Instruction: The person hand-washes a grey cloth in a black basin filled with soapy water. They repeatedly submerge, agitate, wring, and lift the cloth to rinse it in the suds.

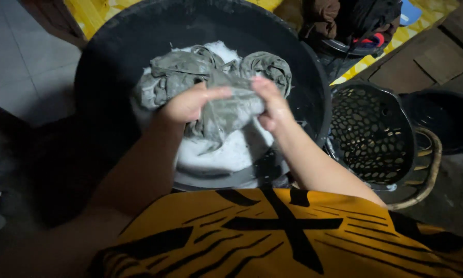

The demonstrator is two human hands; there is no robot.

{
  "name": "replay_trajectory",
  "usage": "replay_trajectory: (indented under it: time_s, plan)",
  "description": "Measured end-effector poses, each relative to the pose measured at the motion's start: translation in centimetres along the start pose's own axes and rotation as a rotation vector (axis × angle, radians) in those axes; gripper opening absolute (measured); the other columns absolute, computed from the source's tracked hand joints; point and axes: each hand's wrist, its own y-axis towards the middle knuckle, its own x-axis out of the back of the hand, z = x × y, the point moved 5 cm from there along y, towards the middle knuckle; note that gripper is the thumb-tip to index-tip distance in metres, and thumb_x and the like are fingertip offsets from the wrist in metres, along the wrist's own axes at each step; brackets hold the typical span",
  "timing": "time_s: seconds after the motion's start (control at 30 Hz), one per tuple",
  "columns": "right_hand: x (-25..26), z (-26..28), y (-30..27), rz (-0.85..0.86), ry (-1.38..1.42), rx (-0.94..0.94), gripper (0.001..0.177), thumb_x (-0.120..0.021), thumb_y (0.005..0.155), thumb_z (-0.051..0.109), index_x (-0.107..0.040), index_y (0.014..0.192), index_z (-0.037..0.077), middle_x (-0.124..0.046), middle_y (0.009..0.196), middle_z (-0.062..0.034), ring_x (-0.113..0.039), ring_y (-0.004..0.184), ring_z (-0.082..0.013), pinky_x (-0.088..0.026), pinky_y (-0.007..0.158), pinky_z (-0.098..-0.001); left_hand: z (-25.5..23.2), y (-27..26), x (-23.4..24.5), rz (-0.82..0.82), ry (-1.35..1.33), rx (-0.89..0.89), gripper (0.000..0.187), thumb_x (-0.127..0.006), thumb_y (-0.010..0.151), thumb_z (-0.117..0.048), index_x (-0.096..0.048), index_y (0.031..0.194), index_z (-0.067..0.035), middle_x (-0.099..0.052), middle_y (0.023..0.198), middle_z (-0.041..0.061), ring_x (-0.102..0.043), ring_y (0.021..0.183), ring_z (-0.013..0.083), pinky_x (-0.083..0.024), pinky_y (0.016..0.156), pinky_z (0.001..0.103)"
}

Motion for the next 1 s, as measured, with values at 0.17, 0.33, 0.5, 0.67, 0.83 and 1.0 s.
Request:
replay_trajectory:
  time_s: [0.17,0.33,0.5,0.67,0.83,1.0]
  plan:
    - [0.3,4.8,-4.9,-0.065,0.31,0.269,0.032,-0.077,0.088,0.027,-0.065,0.117,0.023,-0.068,0.114,-0.0023,-0.066,0.106,-0.0269,-0.057,0.094,-0.0521,-3.0,-2.2,-1.4,-0.476,0.92,0.151,0.032,-0.076,0.098,-0.018,-0.073,0.117,0.007,-0.072,0.099,0.025,-0.056,0.078,0.0297,-0.042,0.073,0.04]
    - [1.7,-2.9,0.3,-0.043,0.777,0.345,0.058,-0.074,0.077,0.053,-0.064,0.119,0.014,-0.069,0.11,-0.0132,-0.066,0.106,-0.0353,-0.055,0.097,-0.0541,-0.2,1.9,-8.5,-0.426,1.064,-0.412,0.028,-0.078,0.08,-0.009,-0.072,0.107,-0.011,-0.067,0.112,-0.003,-0.071,0.097,0.0247,-0.057,0.083,0.041]
    - [-3.5,-5.4,1.1,0.189,0.654,0.256,0.063,-0.069,0.075,0.05,-0.066,0.128,0.016,-0.068,0.11,-0.011,-0.065,0.105,-0.0307,-0.054,0.095,-0.0472,0.8,4.1,-5.2,-0.671,1.244,-0.409,0.015,-0.078,0.085,-0.025,-0.072,0.088,-0.012,-0.072,0.093,0.012,-0.069,0.092,0.0345,-0.053,0.085,0.045]
    - [-1.1,-6.5,3.0,0.058,0.427,0.111,0.05,-0.06,0.09,0.036,-0.066,0.12,-0.003,-0.073,0.11,-0.017,-0.069,0.101,-0.0288,-0.057,0.091,-0.0409,3.4,5.3,-4.6,-0.494,1.405,-0.718,0.013,-0.074,0.072,-0.022,-0.071,0.077,-0.011,-0.072,0.081,0.015,-0.067,0.083,0.0403,-0.051,0.083,0.045]
    - [-3.2,1.0,-1.1,-0.127,0.366,0.066,0.038,-0.063,0.091,0.03,-0.067,0.113,-0.001,-0.072,0.106,-0.0172,-0.067,0.093,-0.03,-0.053,0.084,-0.042,-0.3,3.5,2.0,-0.755,1.495,-0.534,0.03,-0.071,0.088,-0.038,-0.073,0.08,-0.01,-0.071,0.086,0.017,-0.067,0.086,0.0397,-0.051,0.083,0.048]
    - [-3.8,3.9,-3.6,-0.083,0.437,0.195,0.04,-0.07,0.092,0.032,-0.064,0.117,0.001,-0.071,0.116,-0.0168,-0.065,0.101,-0.0287,-0.047,0.088,-0.0399,-1.4,0.5,4.8,-0.86,1.306,0.099,0.053,-0.054,0.108,-0.062,-0.077,0.101,-0.015,-0.072,0.1,0.017,-0.067,0.101,0.0377,-0.051,0.093,0.049]
